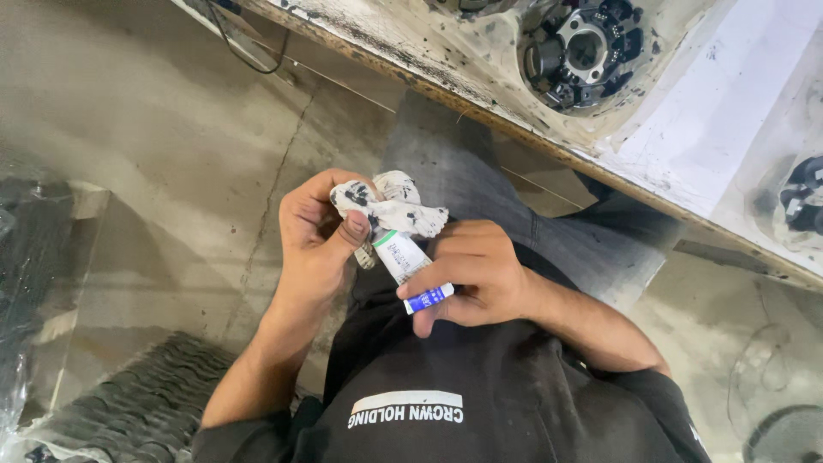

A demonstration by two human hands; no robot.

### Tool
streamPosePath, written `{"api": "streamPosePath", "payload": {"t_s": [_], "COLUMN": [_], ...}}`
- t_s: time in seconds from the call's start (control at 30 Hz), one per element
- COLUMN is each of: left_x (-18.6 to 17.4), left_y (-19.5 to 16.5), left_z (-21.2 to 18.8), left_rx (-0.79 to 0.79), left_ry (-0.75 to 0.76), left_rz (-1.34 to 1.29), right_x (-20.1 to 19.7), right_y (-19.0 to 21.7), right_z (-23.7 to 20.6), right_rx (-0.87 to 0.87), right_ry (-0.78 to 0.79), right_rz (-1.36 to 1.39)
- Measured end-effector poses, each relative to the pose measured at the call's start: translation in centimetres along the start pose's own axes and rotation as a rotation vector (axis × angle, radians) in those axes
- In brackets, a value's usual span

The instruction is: The person sits on the floor next to trays of small black plastic rotor components and applies adhesive from a squeeze tube to each part, then places the treated part back into the tray. Around the middle of the episode they wipe the tube and nozzle with a cloth before resuming applying adhesive to more parts.

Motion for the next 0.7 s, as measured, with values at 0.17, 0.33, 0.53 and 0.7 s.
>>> {"api": "streamPosePath", "payload": {"t_s": [0.17, 0.33, 0.53, 0.7], "left_x": [-0.2, 0.3, 2.6, 3.3], "left_y": [-1.3, -2.3, -3.3, -3.8], "left_z": [-0.1, -0.5, -0.8, -0.5], "left_rx": [0.097, 0.214, 0.393, 0.479], "left_ry": [0.007, -0.019, 0.022, 0.017], "left_rz": [0.134, 0.204, 0.428, 0.586], "right_x": [0.3, 2.3, 3.7, 4.9], "right_y": [0.6, -2.2, -5.1, -6.2], "right_z": [-1.0, -3.2, -5.4, -5.6], "right_rx": [0.248, 0.565, 0.641, 0.771], "right_ry": [-0.059, -0.217, -0.349, -0.415], "right_rz": [0.029, 0.597, 0.845, 1.114]}}
Point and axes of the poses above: each hand's wrist, its own z-axis towards the middle knuckle, its own x-axis out of the palm, y = z × x, the point moved 7 cm from there along z, towards the middle knuckle, and after that the axes turned 13 degrees about -z, right-handed, at the moved point
